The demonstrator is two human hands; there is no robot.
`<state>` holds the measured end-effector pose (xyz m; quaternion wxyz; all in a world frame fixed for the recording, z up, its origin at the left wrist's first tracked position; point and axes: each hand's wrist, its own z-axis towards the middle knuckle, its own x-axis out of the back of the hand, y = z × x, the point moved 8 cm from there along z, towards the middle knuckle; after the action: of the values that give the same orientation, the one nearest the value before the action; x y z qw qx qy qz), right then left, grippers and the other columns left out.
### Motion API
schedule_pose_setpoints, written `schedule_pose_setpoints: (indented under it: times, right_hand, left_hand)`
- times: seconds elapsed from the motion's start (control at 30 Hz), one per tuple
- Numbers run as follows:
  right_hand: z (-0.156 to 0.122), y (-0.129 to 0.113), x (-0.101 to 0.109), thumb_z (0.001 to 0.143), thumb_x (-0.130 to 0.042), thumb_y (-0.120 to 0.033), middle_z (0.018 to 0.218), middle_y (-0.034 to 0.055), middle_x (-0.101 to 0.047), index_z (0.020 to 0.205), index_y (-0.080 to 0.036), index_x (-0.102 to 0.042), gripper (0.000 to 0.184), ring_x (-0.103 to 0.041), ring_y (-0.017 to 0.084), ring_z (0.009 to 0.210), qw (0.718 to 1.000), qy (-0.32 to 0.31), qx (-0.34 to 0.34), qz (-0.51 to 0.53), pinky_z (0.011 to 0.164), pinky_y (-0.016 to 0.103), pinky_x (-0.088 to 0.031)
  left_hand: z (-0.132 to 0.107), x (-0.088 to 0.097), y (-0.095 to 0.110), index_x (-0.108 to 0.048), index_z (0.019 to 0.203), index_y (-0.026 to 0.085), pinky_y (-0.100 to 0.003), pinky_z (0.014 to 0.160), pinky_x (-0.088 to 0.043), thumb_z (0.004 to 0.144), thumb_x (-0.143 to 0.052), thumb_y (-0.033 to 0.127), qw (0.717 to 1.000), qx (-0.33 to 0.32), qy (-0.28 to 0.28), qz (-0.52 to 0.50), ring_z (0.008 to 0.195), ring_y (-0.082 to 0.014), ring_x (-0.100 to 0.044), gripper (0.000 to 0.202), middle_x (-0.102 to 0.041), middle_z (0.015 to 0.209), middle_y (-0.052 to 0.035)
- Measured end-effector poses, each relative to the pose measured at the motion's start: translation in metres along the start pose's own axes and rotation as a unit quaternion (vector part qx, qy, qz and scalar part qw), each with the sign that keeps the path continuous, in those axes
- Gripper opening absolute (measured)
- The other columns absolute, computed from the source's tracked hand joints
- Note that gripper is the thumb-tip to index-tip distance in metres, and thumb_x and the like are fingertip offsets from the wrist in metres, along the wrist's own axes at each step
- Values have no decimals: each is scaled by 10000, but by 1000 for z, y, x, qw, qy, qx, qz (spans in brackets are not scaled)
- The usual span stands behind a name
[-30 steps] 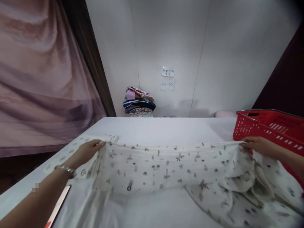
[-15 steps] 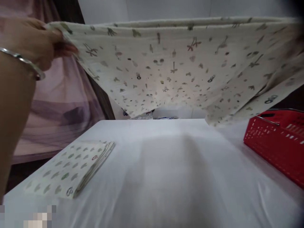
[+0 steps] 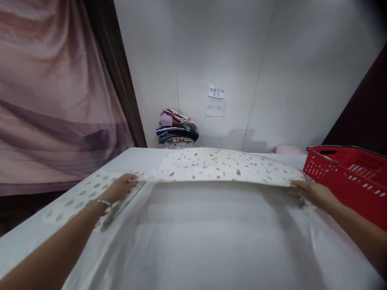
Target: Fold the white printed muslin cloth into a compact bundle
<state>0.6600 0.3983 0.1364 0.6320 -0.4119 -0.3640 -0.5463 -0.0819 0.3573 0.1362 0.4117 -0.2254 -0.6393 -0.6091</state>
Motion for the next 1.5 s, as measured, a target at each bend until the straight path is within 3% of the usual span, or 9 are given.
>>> schedule_pose_setpoints:
  times: [0.1,0.2,0.47,0.73,0.97,1.07,1.17,1.3,1.5]
  right_hand:
    - [-48,-1,-58,774,-463,-415,959,56,-689,959,-273,-693,328,-647,262,823,991,-123,57,-15,676,344,-496]
    - [-80,-4,-79,818,-373,-456,1032,2,-668,977,-302,-676,376,-637,250,892,982,-166,84,-11,698,335,-509]
    - [-129,-2,-78,802,-353,-436,1052,18,-659,1018,-289,-671,411,-627,264,923,973,-211,92,-22,741,366,-507]
    - [-154,7,-89,787,-368,-436,1006,33,-675,1061,-297,-659,422,-647,282,847,972,-208,99,-31,679,381,-519]
    - [-164,7,-89,796,-377,-421,991,37,-680,1123,-298,-621,426,-653,293,801,976,-190,96,-42,653,395,-510]
    - [-167,0,-85,806,-354,-389,1003,58,-675,1130,-277,-619,433,-652,290,801,979,-171,99,-47,643,397,-512]
    - [-167,-6,-86,812,-330,-374,1007,57,-674,1132,-277,-618,441,-654,287,793,979,-171,97,-56,619,399,-514]
    - [-164,-13,-85,810,-348,-359,998,43,-678,1098,-291,-636,413,-650,277,828,980,-178,80,-44,657,386,-509]
    - [-153,-21,-58,803,-403,-385,957,47,-687,1166,-270,-587,423,-632,252,851,989,-137,21,52,718,350,-470]
  left_hand:
    - [-31,-40,-42,-605,805,169,-293,659,-496,637,-530,430,998,-38,-15,52,761,-201,-594,319,-646,868,-70]
    - [-58,-53,-61,-630,738,204,-300,805,-467,632,-489,417,994,-79,-7,82,880,-215,-587,276,-642,919,-63]
    - [-105,-35,-71,-655,809,212,-295,797,-452,690,-457,405,992,-67,-19,103,810,-193,-578,301,-611,964,-59]
    - [-154,-31,-89,-644,935,243,-233,753,-421,771,-425,378,988,12,-28,154,866,-158,-572,306,-565,1071,-13]
    - [-172,-31,-76,-632,1025,275,-248,789,-415,836,-362,312,972,27,-19,234,925,-162,-563,331,-540,1126,-15]
    - [-174,-35,-57,-625,1058,245,-315,873,-397,776,-442,226,954,-3,1,300,1054,-222,-509,336,-528,1176,-60]
    - [-180,-58,-14,-578,1131,227,-397,929,-359,731,-464,145,947,-73,26,313,1161,-259,-428,424,-483,1264,-89]
    - [-199,-128,75,-568,1129,219,-393,991,-312,772,-457,146,952,-224,-15,207,1180,-223,-413,382,-499,1253,-78]
    - [-220,-225,196,-506,1179,242,-414,974,-314,772,-559,250,916,-373,-102,106,1162,-230,-409,411,-486,1256,-74]
